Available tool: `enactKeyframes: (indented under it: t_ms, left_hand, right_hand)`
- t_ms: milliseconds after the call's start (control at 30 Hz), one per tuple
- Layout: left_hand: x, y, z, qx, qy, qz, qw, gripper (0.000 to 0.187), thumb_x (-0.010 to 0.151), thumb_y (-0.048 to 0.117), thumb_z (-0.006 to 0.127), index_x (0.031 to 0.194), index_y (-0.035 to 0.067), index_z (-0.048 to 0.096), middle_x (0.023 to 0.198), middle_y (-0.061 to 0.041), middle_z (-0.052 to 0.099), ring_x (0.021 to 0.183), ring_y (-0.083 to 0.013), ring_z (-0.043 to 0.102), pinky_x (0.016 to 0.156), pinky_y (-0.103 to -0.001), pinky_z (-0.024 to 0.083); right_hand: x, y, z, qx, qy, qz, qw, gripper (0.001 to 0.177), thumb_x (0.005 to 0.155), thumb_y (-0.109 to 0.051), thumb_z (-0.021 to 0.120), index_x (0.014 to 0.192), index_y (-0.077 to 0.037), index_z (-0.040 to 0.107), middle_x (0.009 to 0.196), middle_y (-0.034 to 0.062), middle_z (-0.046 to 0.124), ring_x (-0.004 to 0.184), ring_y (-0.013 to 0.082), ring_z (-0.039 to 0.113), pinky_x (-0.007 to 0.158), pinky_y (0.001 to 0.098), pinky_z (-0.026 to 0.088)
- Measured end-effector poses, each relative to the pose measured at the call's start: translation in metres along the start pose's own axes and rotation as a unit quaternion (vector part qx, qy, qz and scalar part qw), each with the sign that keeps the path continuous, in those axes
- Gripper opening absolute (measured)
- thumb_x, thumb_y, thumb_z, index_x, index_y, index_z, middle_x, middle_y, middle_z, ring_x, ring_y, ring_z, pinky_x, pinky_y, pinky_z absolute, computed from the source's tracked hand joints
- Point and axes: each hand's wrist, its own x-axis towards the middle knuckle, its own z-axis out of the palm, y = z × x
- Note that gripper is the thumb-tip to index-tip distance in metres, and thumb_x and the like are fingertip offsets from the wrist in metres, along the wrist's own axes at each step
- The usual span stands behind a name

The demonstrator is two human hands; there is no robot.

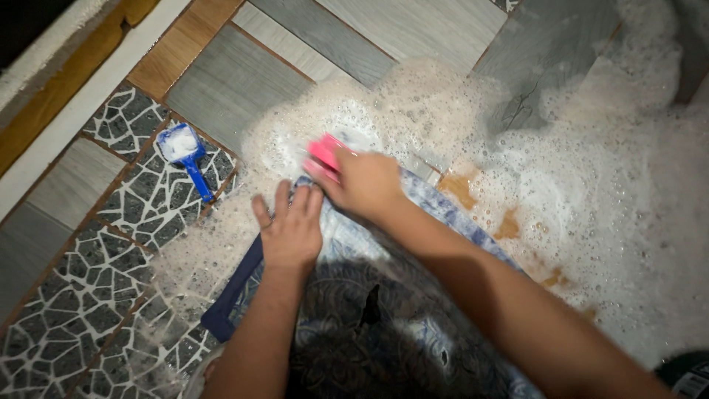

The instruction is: The person scrubs a patterned rug on the floor using a brush and soapy water, then uses a green scoop to pour water over the rug to rinse it.

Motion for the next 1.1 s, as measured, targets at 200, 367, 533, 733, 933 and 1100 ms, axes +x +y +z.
enactKeyframes:
  t_ms: [200,367,533,733,933,1100]
  left_hand:
    - [0.004,0.000,-0.014,-0.022,-0.037,0.035,0.998,0.055,0.091,0.004,0.034,0.142,0.017,0.047,0.140,0.000,0.052,0.137,-0.0215,0.042,0.114,-0.063,0.018]
    - [0.001,-0.005,-0.006,-0.046,-0.021,0.040,0.998,0.072,0.083,-0.012,0.034,0.149,0.015,0.046,0.134,-0.002,0.057,0.130,-0.0195,0.050,0.116,-0.057,0.019]
    - [-0.006,-0.009,-0.006,-0.073,0.039,0.057,0.995,0.050,0.096,0.026,0.045,0.143,0.013,0.053,0.130,-0.004,0.059,0.127,-0.0241,0.051,0.116,-0.059,0.020]
    - [0.014,0.000,-0.038,0.029,-0.104,0.108,0.988,0.066,0.106,0.054,0.034,0.142,0.000,0.049,0.136,-0.014,0.056,0.126,-0.0310,0.052,0.122,-0.056,0.013]
    - [0.015,0.017,-0.043,0.055,-0.136,0.135,0.980,0.085,0.110,0.064,0.027,0.138,-0.013,0.050,0.141,-0.027,0.053,0.128,-0.0442,0.052,0.126,-0.060,0.008]
    - [0.020,0.027,-0.028,0.045,-0.065,0.126,0.989,0.089,0.097,0.068,0.035,0.130,-0.013,0.055,0.130,-0.026,0.056,0.124,-0.0470,0.054,0.120,-0.060,0.003]
  right_hand:
    - [-0.140,0.066,-0.058,-0.104,-0.205,0.078,0.970,0.067,0.093,-0.073,0.045,0.130,-0.020,0.060,0.062,0.0024,0.072,0.049,0.0193,0.072,0.048,0.0369,0.056]
    - [-0.070,0.035,-0.024,-0.044,-0.055,0.068,0.995,0.062,0.090,-0.073,0.051,0.116,-0.020,0.071,0.066,0.0094,0.073,0.056,0.0265,0.072,0.053,0.0409,0.056]
    - [0.038,-0.012,-0.001,-0.026,0.018,0.018,0.999,0.059,0.095,-0.067,0.056,0.102,-0.012,0.076,0.074,0.0112,0.073,0.066,0.0300,0.072,0.060,0.0424,0.055]
    - [-0.073,0.035,-0.035,0.049,-0.077,0.043,0.995,0.074,0.093,-0.068,0.045,0.142,-0.013,0.055,0.062,0.0092,0.070,0.048,0.0252,0.069,0.044,0.0390,0.055]
    - [-0.089,0.047,-0.046,-0.024,-0.103,0.067,0.992,0.077,0.091,-0.068,0.048,0.146,-0.014,0.055,0.072,0.0137,0.071,0.047,0.0307,0.069,0.042,0.0439,0.055]
    - [0.025,-0.002,-0.004,-0.014,-0.037,0.030,0.999,0.070,0.094,-0.071,0.048,0.121,-0.009,0.065,0.062,0.0117,0.071,0.054,0.0294,0.071,0.047,0.0441,0.054]
